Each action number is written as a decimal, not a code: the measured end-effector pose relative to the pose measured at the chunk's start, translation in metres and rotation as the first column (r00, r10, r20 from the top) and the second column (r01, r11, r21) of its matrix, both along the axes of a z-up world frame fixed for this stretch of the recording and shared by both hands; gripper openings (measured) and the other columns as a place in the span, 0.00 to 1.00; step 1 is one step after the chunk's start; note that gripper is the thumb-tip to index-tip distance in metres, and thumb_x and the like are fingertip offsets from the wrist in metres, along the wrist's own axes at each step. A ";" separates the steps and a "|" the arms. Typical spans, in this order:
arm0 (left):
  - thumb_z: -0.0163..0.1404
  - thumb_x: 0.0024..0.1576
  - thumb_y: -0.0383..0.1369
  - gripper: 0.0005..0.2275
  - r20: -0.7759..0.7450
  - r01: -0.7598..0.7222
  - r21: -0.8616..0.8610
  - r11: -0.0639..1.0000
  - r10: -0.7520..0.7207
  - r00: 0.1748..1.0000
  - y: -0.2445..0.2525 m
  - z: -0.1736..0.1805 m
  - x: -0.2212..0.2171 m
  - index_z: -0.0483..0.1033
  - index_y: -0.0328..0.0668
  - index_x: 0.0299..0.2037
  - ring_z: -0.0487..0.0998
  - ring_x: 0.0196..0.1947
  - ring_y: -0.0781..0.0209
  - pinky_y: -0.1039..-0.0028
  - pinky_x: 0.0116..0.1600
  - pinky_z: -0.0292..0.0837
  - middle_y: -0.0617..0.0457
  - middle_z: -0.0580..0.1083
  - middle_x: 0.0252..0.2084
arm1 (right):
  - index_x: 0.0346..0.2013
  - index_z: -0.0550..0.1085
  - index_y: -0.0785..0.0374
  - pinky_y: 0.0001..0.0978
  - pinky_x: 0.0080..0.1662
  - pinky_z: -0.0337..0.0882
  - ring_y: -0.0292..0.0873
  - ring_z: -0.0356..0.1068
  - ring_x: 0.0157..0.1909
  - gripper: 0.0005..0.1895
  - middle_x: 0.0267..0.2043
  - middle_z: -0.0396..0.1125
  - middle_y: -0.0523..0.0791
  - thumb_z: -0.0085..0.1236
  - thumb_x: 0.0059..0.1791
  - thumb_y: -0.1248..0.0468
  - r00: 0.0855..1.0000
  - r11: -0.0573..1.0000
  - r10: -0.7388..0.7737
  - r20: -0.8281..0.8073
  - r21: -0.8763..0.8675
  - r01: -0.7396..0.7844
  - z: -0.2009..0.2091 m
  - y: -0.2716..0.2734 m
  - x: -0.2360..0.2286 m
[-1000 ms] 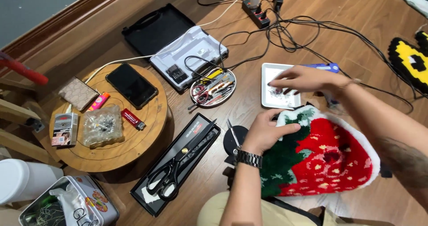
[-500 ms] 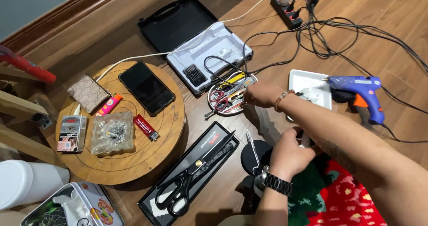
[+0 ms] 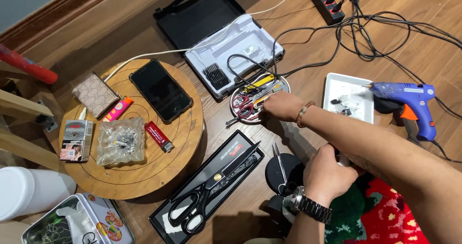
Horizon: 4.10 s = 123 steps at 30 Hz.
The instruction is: The person is gluing small black fabric pieces onto a larger rug component using a hot glue gun and a metal tool for pressing.
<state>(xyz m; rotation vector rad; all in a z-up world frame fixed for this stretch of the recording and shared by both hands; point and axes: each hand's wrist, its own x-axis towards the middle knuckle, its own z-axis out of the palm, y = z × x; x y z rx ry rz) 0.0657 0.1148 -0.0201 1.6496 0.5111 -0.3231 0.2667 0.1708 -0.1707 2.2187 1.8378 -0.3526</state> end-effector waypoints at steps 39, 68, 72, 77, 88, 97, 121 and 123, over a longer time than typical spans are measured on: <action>0.61 0.47 0.38 0.23 0.345 -0.128 0.067 0.990 0.097 0.933 -0.023 0.071 -0.017 0.81 0.45 0.55 0.84 0.34 0.63 0.75 0.38 0.80 0.51 0.84 0.39 | 0.53 0.71 0.74 0.26 0.43 0.75 0.43 0.75 0.39 0.17 0.45 0.77 0.56 0.58 0.49 0.77 0.313 0.059 -0.151 -0.938 0.308 0.950 0.245 -0.246 -0.127; 0.62 0.48 0.34 0.21 0.612 -0.102 0.438 0.893 -0.214 0.761 -0.120 0.111 -0.055 0.81 0.56 0.55 0.77 0.15 0.59 0.68 0.22 0.70 0.54 0.84 0.30 | 0.50 0.74 0.78 0.26 0.49 0.79 0.44 0.79 0.46 0.14 0.49 0.76 0.55 0.56 0.50 0.78 0.411 -0.185 -0.312 -0.856 0.480 0.858 0.275 -0.344 -0.240; 0.63 0.48 0.34 0.21 0.621 -0.099 0.461 0.882 -0.241 0.746 -0.124 0.112 -0.057 0.80 0.55 0.55 0.79 0.16 0.58 0.68 0.23 0.71 0.54 0.84 0.30 | 0.48 0.75 0.77 0.25 0.48 0.81 0.42 0.79 0.45 0.14 0.48 0.77 0.53 0.60 0.48 0.77 0.560 -0.049 -0.402 -0.725 0.628 0.777 0.270 -0.352 -0.240; 0.62 0.48 0.33 0.21 0.619 -0.096 0.464 0.881 -0.244 0.747 -0.126 0.112 -0.057 0.81 0.56 0.55 0.70 0.12 0.60 0.67 0.21 0.65 0.55 0.80 0.22 | 0.46 0.76 0.75 0.22 0.44 0.80 0.39 0.79 0.43 0.12 0.49 0.77 0.52 0.60 0.48 0.77 0.597 -0.022 -0.407 -0.691 0.661 0.750 0.268 -0.356 -0.241; 0.61 0.48 0.32 0.23 0.608 -0.072 0.473 0.878 -0.267 0.748 -0.126 0.112 -0.058 0.80 0.56 0.57 0.78 0.15 0.59 0.67 0.22 0.69 0.53 0.84 0.30 | 0.45 0.76 0.77 0.21 0.42 0.79 0.39 0.78 0.41 0.12 0.48 0.78 0.53 0.61 0.47 0.77 0.599 0.004 -0.431 -0.675 0.662 0.749 0.271 -0.354 -0.240; 0.62 0.49 0.33 0.22 0.594 -0.051 0.484 0.874 -0.285 0.752 -0.126 0.111 -0.057 0.80 0.56 0.57 0.75 0.14 0.62 0.68 0.21 0.68 0.54 0.83 0.26 | 0.45 0.75 0.76 0.25 0.49 0.81 0.43 0.80 0.48 0.11 0.47 0.78 0.53 0.59 0.48 0.77 0.575 -0.022 -0.385 -0.722 0.630 0.776 0.273 -0.354 -0.240; 0.63 0.48 0.23 0.20 0.474 0.308 -0.252 0.917 -0.161 0.866 -0.083 0.085 -0.045 0.82 0.35 0.53 0.78 0.30 0.70 0.82 0.37 0.76 0.49 0.84 0.41 | 0.48 0.73 0.72 0.28 0.46 0.81 0.44 0.79 0.42 0.08 0.41 0.76 0.55 0.53 0.55 0.70 0.235 -0.251 -0.007 -0.972 0.230 0.940 0.274 -0.358 -0.201; 0.64 0.48 0.21 0.24 0.411 0.313 -0.318 0.895 -0.167 0.896 -0.079 0.080 -0.045 0.80 0.33 0.58 0.70 0.24 0.74 0.85 0.29 0.67 0.53 0.78 0.29 | 0.47 0.74 0.74 0.29 0.46 0.78 0.44 0.77 0.41 0.10 0.40 0.77 0.55 0.53 0.55 0.69 0.144 -0.239 -0.200 -0.969 0.190 0.952 0.283 -0.347 -0.183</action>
